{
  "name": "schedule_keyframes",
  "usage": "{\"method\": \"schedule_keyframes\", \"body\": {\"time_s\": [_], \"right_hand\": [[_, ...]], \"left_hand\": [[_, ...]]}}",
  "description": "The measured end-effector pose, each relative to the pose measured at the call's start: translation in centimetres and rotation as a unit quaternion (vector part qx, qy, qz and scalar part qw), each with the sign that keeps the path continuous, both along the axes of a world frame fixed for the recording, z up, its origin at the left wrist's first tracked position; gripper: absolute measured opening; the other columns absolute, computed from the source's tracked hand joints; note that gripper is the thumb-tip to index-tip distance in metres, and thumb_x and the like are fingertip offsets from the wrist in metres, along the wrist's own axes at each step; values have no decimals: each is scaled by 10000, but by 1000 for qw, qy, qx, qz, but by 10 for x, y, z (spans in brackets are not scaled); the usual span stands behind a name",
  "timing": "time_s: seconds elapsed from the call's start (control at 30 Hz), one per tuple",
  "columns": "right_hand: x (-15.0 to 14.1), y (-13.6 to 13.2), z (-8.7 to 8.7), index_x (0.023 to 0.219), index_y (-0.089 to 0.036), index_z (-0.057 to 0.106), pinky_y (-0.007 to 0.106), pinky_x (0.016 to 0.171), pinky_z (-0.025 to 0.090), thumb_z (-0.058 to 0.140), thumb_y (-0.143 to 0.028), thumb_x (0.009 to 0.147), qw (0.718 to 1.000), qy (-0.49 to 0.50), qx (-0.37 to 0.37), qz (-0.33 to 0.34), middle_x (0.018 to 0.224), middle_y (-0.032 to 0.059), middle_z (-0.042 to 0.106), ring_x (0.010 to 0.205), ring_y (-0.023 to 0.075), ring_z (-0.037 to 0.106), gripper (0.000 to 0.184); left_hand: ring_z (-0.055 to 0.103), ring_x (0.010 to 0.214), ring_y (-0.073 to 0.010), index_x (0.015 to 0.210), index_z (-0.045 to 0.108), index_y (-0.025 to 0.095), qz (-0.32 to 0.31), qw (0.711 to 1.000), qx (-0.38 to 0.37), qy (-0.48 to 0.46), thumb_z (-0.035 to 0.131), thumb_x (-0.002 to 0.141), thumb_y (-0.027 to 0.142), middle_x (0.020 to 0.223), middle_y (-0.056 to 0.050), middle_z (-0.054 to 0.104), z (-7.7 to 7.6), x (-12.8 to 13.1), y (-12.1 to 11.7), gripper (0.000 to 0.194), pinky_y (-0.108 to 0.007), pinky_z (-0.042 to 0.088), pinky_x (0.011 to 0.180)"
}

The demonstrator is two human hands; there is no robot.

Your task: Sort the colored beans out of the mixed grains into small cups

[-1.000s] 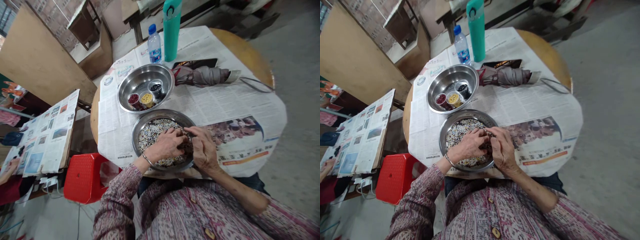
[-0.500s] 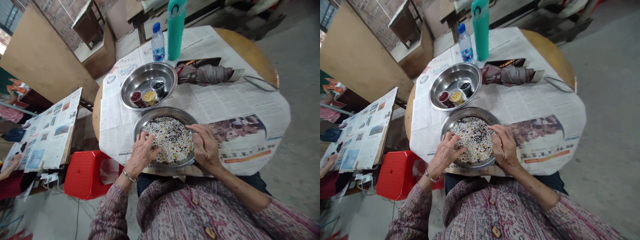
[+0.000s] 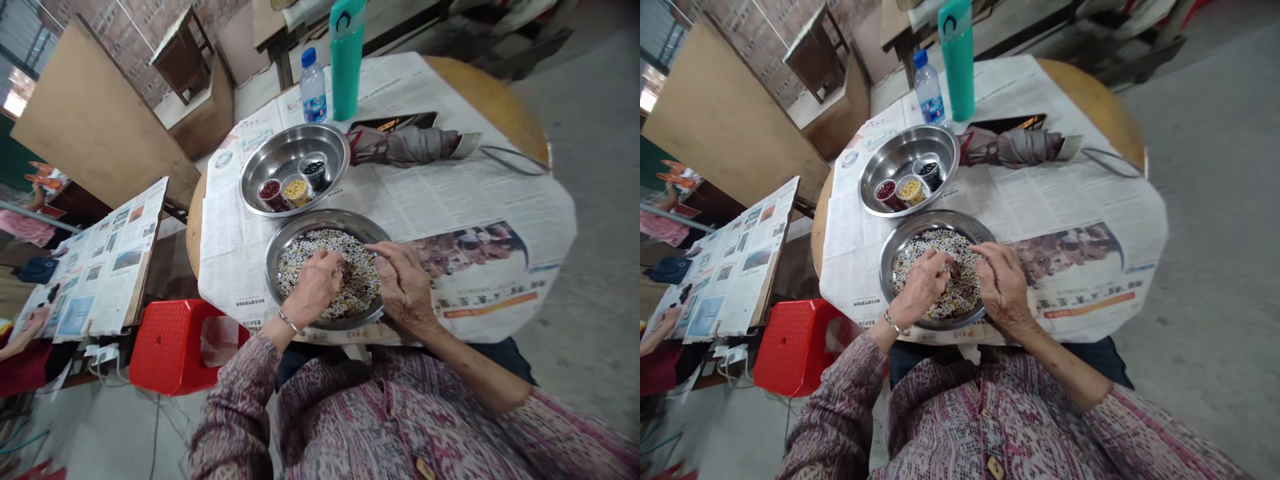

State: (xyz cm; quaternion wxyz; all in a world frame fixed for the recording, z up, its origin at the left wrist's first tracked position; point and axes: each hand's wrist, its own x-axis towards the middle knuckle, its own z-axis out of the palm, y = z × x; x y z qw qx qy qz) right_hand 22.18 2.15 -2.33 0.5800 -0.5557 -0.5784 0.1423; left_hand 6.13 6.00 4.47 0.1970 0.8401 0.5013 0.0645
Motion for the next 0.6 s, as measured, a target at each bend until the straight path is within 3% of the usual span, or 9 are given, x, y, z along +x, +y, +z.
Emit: {"method": "schedule_keyframes", "body": {"time_s": [0.13, 0.2, 0.3, 0.4, 0.5, 0.6], "right_hand": [[0, 0, 1, 1145, -257, 706, 533, 1003, 524, 460, -346, 1023, 1000, 0, -5, 0, 1131, 103, 723, 1094, 280, 659, 289], [-1, 1, 0, 1146, -256, 707, 532, 1004, 525, 461, -349, 1020, 1000, 2, -6, 2, 1130, 104, 722, 1095, 281, 657, 291], [-1, 1, -1, 1145, -257, 710, 528, 999, 526, 469, -352, 1016, 1000, 8, -1, 2, 1126, 102, 716, 1097, 281, 652, 289], [-1, 1, -3, 1133, -264, 712, 527, 993, 526, 469, -362, 1015, 1000, 12, 1, 2, 1114, 99, 714, 1086, 279, 653, 287], [-1, 2, -4, 1123, -270, 711, 525, 994, 524, 468, -369, 1015, 1000, 10, 0, 3, 1105, 95, 716, 1078, 276, 654, 284], [-1, 2, -4, 1108, -272, 709, 514, 986, 524, 474, -374, 1012, 1000, 8, 2, 0, 1095, 89, 718, 1068, 269, 655, 273]], "left_hand": [[616, 1127, -206, 1201, 635, 209, 73, 994, 86, 9, 613, 1003, 202, 1234, -79, 607, 5, -1, 21, 199, -343, 543, 1009], [577, 1227, -262, 1295, 604, 221, 106, 988, 107, 41, 714, 963, 368, 1320, -99, 580, 9, -7, 23, 380, -395, 529, 1046], [531, 1292, -348, 1371, 561, 212, 122, 984, 79, 99, 816, 846, 534, 1387, -131, 549, 12, -14, 19, 667, -486, 519, 1061], [574, 1227, -320, 1319, 601, 184, 82, 991, 31, 96, 823, 859, 443, 1325, -126, 583, 6, -13, 12, 573, -459, 532, 1042], [627, 1150, -248, 1223, 661, 162, 27, 998, 1, 50, 687, 950, 209, 1197, -97, 660, -2, -3, 7, 278, -395, 530, 1056], [663, 1096, -217, 1136, 700, 133, -17, 1000, -18, 9, 607, 948, 94, 1100, -86, 715, -6, 5, 6, 213, -367, 532, 1064]]}}
